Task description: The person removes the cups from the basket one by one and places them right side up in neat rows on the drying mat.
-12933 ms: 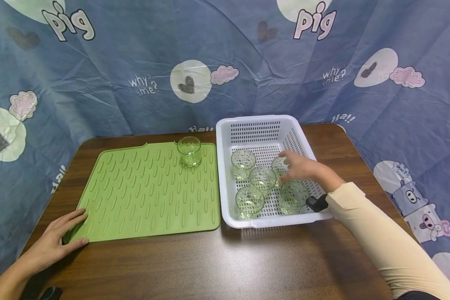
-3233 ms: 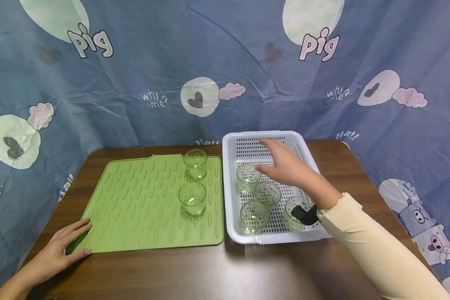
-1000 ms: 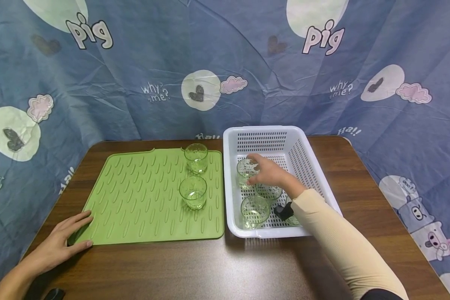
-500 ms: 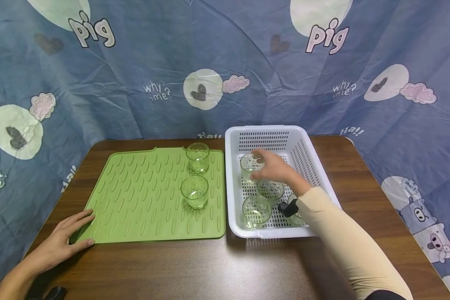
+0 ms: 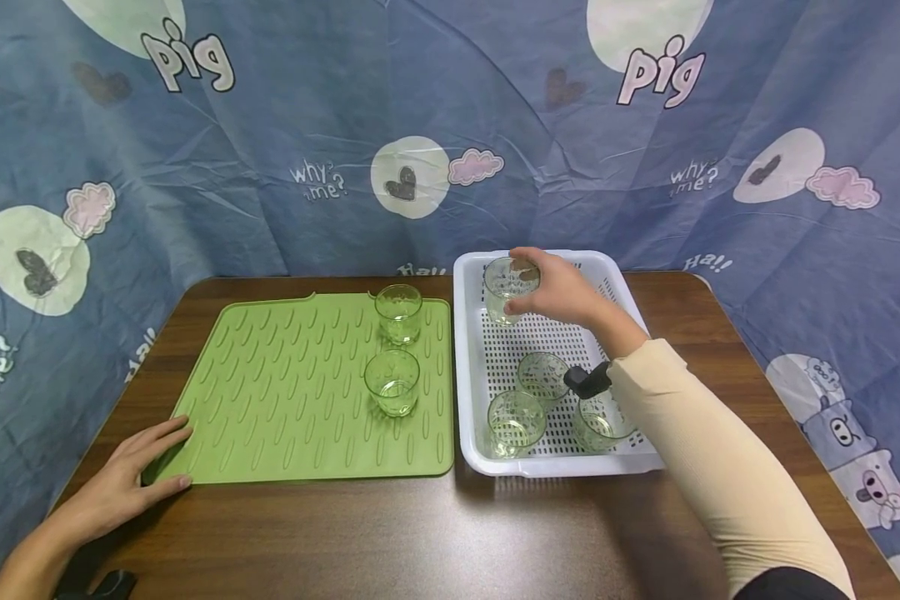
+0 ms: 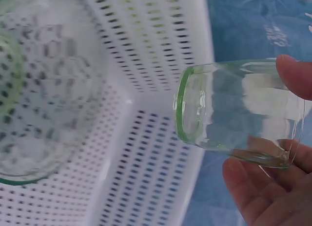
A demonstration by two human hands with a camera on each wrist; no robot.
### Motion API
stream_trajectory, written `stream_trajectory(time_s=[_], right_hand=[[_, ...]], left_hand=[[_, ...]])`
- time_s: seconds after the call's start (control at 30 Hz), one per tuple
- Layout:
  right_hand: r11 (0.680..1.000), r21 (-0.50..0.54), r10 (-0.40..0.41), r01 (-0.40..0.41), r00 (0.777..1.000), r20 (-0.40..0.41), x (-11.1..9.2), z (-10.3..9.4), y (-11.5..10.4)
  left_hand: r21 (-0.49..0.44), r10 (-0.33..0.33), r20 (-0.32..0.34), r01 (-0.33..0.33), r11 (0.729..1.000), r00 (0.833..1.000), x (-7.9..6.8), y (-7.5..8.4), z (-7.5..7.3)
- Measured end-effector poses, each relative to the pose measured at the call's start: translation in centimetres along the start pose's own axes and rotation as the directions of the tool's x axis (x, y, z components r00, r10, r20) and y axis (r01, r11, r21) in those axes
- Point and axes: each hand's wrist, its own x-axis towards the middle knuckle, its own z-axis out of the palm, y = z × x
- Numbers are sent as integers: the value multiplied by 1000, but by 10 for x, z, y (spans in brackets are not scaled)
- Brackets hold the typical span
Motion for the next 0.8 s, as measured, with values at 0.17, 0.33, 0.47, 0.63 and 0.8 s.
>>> stream_trajectory(time_s=[0.17, 0.33, 0.47, 0.63, 0.8], right_hand=[[1000, -16, -27, 27, 999, -18, 8, -6, -19], [998, -50, -50, 49, 999, -22, 19, -5, -36], [996, -65, -58, 57, 998, -1, 29, -1, -49], [993, -83, -77, 79, 997, 32, 42, 8, -70], [991, -74, -103, 107, 993, 58, 58, 21, -93]], left_hand=[[-1, -4, 2, 4, 1000, 1000, 1, 0, 0], [-5, -9, 10, 9, 1000, 1000, 1, 0, 0], [-4, -17, 19, 17, 1000, 1000, 1, 1, -1], [-7, -6, 12, 6, 1000, 1000, 1, 1, -1], [-11, -12, 20, 13, 1000, 1000, 2, 1, -1]])
